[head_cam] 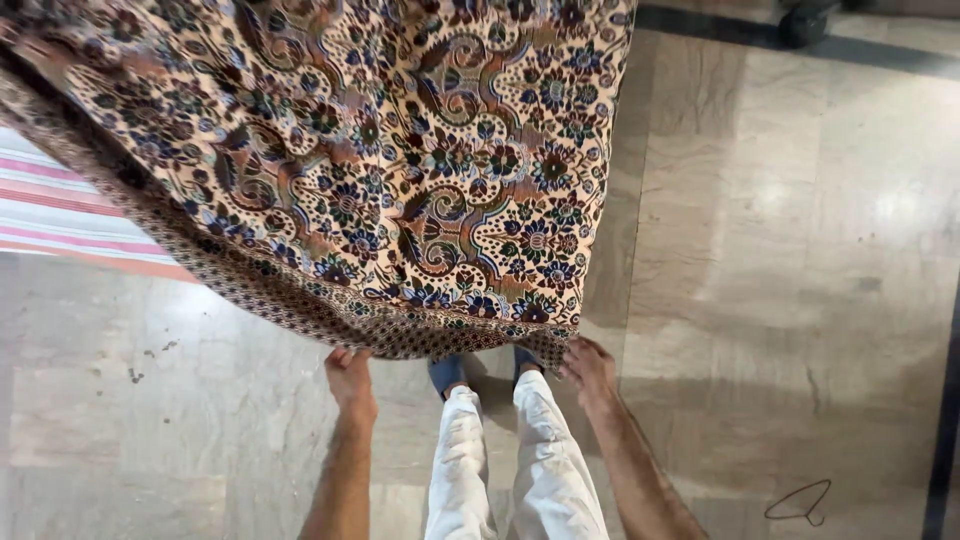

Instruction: The recorder spreads a patterned sheet over a bed and then arranges pillows on another cot.

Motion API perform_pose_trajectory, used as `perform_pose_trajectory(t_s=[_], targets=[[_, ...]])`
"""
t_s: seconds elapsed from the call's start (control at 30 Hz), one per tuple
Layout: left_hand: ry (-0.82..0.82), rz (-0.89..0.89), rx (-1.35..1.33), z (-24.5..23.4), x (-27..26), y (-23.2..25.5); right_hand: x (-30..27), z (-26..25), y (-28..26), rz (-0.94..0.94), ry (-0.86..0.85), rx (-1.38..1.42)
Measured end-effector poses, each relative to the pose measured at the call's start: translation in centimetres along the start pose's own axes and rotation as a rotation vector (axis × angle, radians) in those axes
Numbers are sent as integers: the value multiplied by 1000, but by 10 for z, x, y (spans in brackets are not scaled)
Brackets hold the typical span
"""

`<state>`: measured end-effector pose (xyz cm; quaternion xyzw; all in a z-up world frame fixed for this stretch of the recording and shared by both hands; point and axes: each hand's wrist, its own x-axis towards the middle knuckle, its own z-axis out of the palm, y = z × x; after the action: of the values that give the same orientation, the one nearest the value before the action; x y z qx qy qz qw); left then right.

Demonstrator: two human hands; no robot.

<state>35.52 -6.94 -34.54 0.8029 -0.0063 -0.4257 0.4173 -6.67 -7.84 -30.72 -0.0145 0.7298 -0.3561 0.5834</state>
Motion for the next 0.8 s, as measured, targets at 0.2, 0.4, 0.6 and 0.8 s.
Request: perform_pose_trajectory(t_s=[0.2,0.4,0.6,0.8], targets=[[-207,511,-65,13,-50,39,-98,50,-87,-224,-13,-218],[-320,674,453,3,-214,201,-175,57,-143,-645,-75,-440],[-402,907,460,8,-291,268,-245,47,-220,-969,-24,-724],[-450,786,418,7,-345,307,-276,16,-285,-1131,-131,-799]])
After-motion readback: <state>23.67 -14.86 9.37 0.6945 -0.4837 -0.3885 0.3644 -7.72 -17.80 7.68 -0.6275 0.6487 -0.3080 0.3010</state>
